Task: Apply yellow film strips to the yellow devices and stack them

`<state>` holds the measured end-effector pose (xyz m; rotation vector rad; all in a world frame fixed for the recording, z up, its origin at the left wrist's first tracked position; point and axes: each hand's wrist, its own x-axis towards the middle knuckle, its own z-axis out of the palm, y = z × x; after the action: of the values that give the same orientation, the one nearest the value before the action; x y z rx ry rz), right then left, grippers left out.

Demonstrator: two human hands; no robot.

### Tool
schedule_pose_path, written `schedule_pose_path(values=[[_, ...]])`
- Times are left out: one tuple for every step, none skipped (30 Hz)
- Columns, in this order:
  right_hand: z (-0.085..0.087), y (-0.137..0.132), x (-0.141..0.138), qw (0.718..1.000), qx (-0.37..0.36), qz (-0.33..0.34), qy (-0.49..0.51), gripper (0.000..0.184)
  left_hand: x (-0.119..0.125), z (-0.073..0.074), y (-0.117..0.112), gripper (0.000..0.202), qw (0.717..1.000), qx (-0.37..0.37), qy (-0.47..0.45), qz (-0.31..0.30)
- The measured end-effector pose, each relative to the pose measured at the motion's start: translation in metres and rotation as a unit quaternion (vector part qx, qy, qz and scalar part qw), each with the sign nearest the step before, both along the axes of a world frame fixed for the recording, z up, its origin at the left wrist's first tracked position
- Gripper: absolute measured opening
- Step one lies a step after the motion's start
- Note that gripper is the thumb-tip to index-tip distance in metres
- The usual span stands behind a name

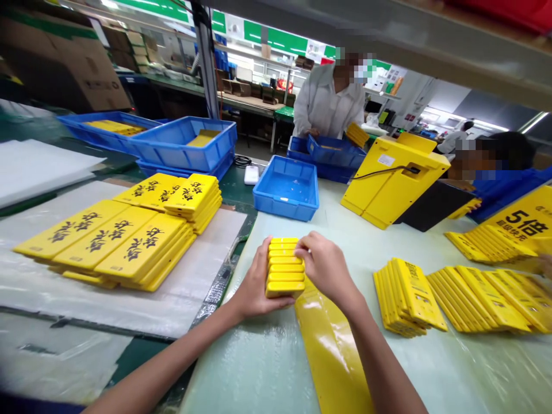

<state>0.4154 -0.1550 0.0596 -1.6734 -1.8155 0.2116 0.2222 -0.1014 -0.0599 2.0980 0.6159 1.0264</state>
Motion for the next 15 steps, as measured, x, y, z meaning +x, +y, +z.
schedule_pose_path(values=[[0.002,0.001,0.006,0.999,0.026,-0.031,-0.013,0.016,0.0,0.0,0.0,0.146,1.0,0.002,-0.003,0.0],[0.004,0.002,0.01,0.997,0.055,-0.057,-0.014,0.016,0.0,0.0,0.0,0.146,1.0,0.003,-0.005,0.0],[0.006,0.002,0.012,0.995,0.076,-0.071,-0.002,0.016,0.0,0.001,0.0,0.145,1.0,0.005,-0.008,-0.001],[0.008,0.003,0.011,0.994,0.084,-0.068,0.017,0.016,0.0,0.001,0.0,0.145,1.0,0.005,-0.01,-0.001],[0.009,0.003,0.007,0.995,0.076,-0.047,0.037,0.015,0.001,0.001,0.0,0.145,1.0,0.005,-0.013,0.0],[0.009,0.004,0.001,0.997,0.054,-0.014,0.053,0.013,0.001,0.001,0.0,0.145,1.0,0.005,-0.013,-0.001],[0.009,0.004,-0.006,0.998,0.026,0.018,0.062,0.011,0.001,0.001,0.0,0.144,1.0,0.006,-0.013,0.0],[0.008,0.005,-0.013,0.997,0.001,0.041,0.063,0.009,0.001,0.001,0.0,0.143,1.0,0.006,-0.013,0.0],[0.006,0.006,-0.017,0.997,-0.017,0.053,0.058,0.007,0.0,0.001,0.0,0.142,1.0,0.006,-0.012,0.001],[0.004,0.007,-0.02,0.997,-0.028,0.055,0.05,0.007,0.0,0.001,0.0,0.142,1.0,0.005,-0.011,0.001],[0.002,0.008,-0.019,0.997,-0.033,0.051,0.038,0.009,0.0,0.001,0.0,0.142,1.0,0.003,-0.011,0.001],[0.001,0.009,-0.016,0.998,-0.033,0.042,0.024,0.012,0.0,0.001,0.0,0.142,1.0,0.001,-0.013,0.0],[0.001,0.01,-0.011,0.999,-0.026,0.024,0.009,0.014,0.0,0.001,0.0,0.142,1.0,0.0,-0.016,0.0],[0.001,0.011,-0.004,1.0,-0.012,-0.001,-0.002,0.015,0.0,0.001,0.0,0.142,1.0,0.001,-0.018,0.0],[0.002,0.012,0.002,1.0,0.005,-0.029,-0.004,0.015,0.0,0.001,0.0,0.143,1.0,0.004,-0.02,0.0]])
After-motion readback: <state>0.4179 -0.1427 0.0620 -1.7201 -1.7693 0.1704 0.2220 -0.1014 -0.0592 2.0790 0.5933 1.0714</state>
